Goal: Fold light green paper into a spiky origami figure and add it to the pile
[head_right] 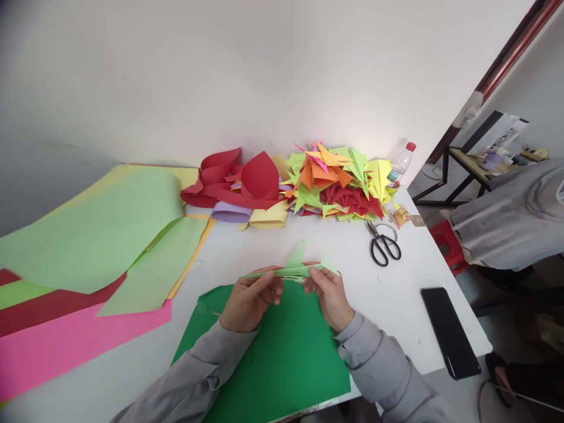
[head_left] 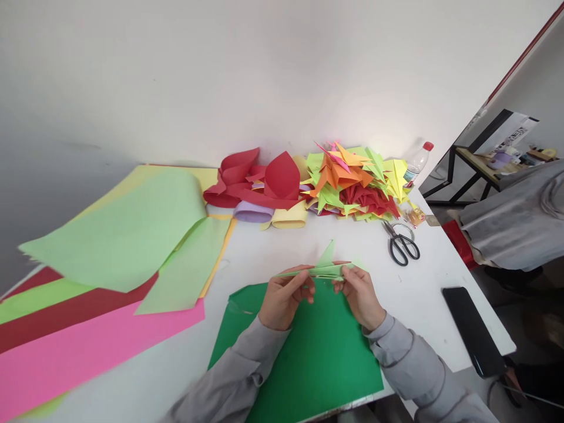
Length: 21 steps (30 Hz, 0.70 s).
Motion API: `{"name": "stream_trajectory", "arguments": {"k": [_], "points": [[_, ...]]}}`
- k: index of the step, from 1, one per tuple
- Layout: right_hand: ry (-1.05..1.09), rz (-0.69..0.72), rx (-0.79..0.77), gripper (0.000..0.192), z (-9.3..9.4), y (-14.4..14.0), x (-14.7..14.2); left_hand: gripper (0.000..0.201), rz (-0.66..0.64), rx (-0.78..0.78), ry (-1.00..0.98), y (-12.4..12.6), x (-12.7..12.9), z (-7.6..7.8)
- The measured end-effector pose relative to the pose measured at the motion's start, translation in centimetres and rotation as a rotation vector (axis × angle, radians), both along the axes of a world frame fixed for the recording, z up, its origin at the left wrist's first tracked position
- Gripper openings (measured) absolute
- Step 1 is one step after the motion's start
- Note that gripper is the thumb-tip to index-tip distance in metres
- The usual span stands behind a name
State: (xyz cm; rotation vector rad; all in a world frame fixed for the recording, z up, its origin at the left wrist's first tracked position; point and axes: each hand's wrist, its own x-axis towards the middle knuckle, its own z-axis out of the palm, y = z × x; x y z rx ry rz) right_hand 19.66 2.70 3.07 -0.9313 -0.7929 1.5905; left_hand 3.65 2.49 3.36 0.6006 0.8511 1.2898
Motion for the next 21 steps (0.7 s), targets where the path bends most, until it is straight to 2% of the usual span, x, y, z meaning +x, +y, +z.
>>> {"name": "stream_trajectory", "arguments": {"k": [9, 13, 21], "points": [[-0.108, -0.101, 0.105, 0.028, 0.2, -0.3, -0.1, 0.029, -0.014, -0.064, -0.075, 0.3, -0.4, -0.6], [-0.206, -0.071, 0.173, 0.021, 0.4, -0.4, 0.1, 0.028, -0.008, -0.064, -0.079, 0.3, -0.3, -0.6], [-0.373, -0.042, 0.254, 0.019, 1.2, -0.7, 0.1, 0.030, -0.033, -0.069, -0.091, 0.2, -0.2, -0.3]]}}
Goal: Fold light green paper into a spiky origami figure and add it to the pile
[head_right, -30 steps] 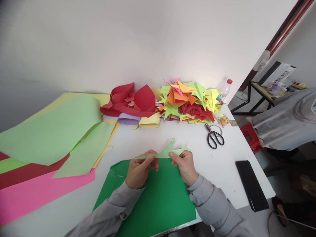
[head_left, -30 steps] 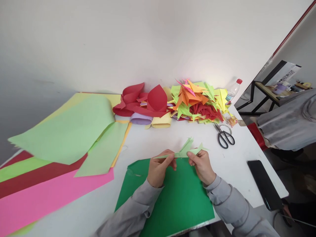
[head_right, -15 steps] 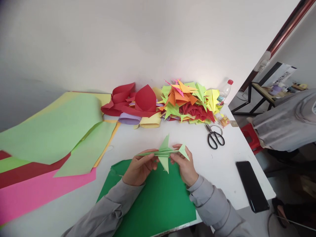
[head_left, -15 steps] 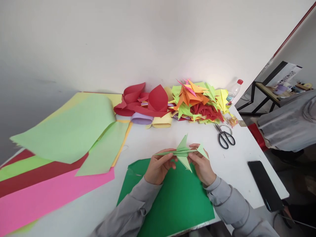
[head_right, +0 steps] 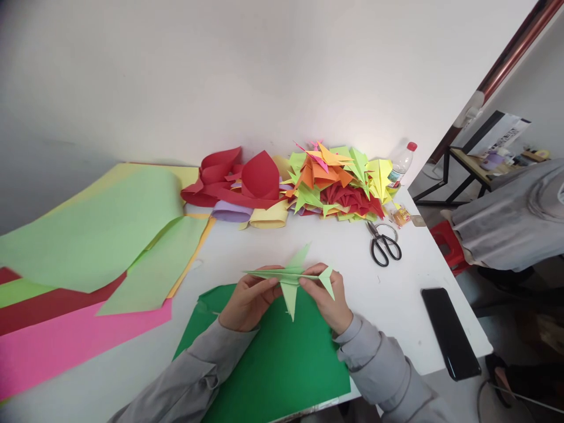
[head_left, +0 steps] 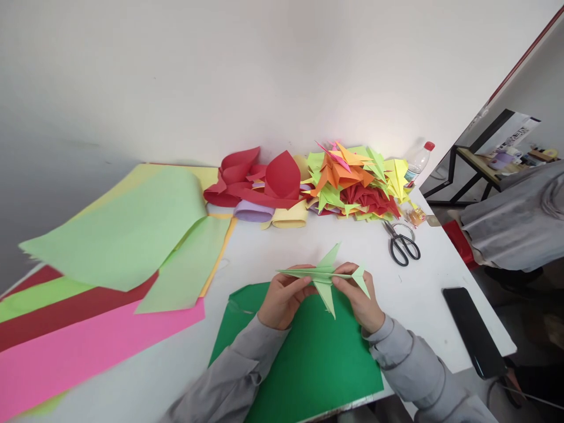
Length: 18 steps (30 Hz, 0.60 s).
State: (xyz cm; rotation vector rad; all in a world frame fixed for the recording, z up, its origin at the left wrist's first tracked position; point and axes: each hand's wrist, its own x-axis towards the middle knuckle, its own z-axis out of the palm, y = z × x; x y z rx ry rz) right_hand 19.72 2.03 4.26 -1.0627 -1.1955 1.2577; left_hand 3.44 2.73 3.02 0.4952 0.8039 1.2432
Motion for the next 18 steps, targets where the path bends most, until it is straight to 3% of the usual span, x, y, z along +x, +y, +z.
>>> {"name": "stream_trajectory", "arguments": {"k": [13, 18], "points": [[-0.082, -0.094, 0.017, 0.012, -0.83, 0.13, -0.23, 0.034, -0.025, 0.017, 0.026, -0.22, -0.05, -0.69], [-0.102, -0.134, 0.098, 0.006, -0.58, -0.05, -0.18, 0.030, -0.040, 0.039, 0.014, -0.07, -0.08, -0.72]]}}
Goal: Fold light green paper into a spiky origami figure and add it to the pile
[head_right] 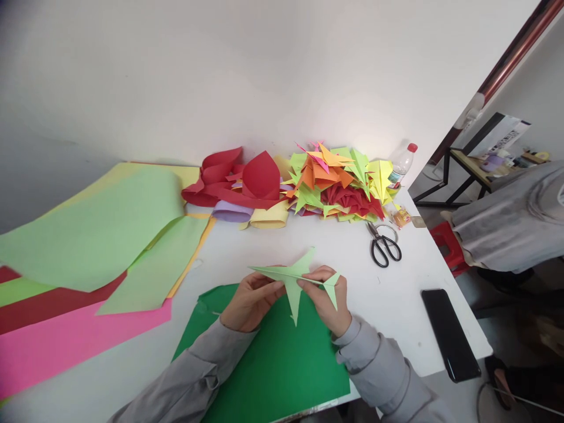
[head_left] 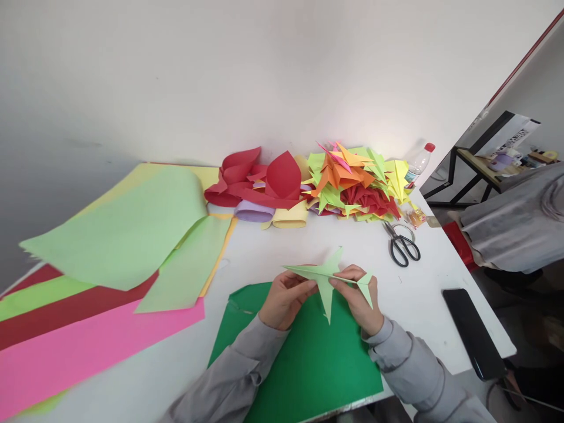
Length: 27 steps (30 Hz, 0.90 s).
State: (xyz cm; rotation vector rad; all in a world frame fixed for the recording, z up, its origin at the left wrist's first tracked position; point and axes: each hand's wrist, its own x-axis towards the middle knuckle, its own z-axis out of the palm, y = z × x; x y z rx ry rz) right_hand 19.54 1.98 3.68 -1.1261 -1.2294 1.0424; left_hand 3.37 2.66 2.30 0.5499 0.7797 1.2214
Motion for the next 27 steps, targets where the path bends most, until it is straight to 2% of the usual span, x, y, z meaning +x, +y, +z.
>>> {"name": "stream_trajectory", "arguments": {"k": [10, 20, 27], "points": [[-0.116, -0.145, 0.183, 0.011, -0.2, -0.1, 0.6, 0.022, 0.075, -0.118, -0.095, 0.8, -0.7, 0.1], [-0.148, -0.137, 0.193, 0.015, -1.2, -0.3, 0.2, 0.020, 0.039, -0.137, -0.075, 0.7, -0.4, 0.5], [-0.204, -0.190, 0.148, 0.018, -0.1, -0.2, 0.3, 0.016, 0.060, -0.168, -0.102, 0.9, -0.7, 0.7]]}}
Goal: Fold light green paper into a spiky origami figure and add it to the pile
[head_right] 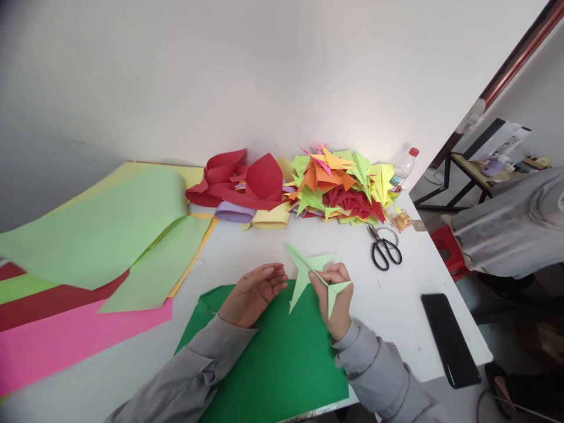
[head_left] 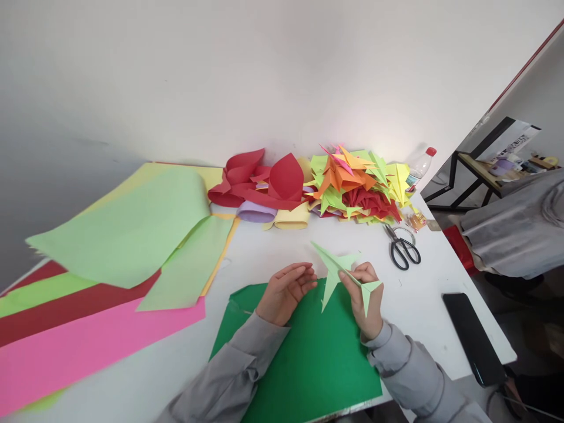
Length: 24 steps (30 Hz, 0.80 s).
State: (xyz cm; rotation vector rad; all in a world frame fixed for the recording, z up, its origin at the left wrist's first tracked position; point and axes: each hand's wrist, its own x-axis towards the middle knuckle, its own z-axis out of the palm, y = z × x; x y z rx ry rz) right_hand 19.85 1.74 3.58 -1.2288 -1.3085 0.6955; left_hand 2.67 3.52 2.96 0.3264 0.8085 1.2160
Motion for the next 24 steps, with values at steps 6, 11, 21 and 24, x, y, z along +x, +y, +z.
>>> {"name": "stream_trajectory", "arguments": {"k": [6, 11, 21, 24], "points": [[-0.035, -0.068, 0.043, 0.024, 0.67, 0.15, 0.33, 0.010, 0.028, -0.022, -0.017, 0.25, -0.21, 0.06], [-0.040, -0.104, 0.101, 0.022, 0.97, 0.21, 0.57, 0.010, 0.033, -0.035, -0.017, 0.29, -0.22, -0.01], [-0.039, -0.085, 0.088, 0.021, 1.05, 0.29, 0.76, 0.013, 0.007, -0.015, -0.010, 0.25, -0.16, -0.34], [-0.022, -0.082, 0.081, 0.021, 1.04, 0.30, 0.73, 0.014, 0.003, -0.018, -0.018, 0.24, -0.08, -0.33]]}}
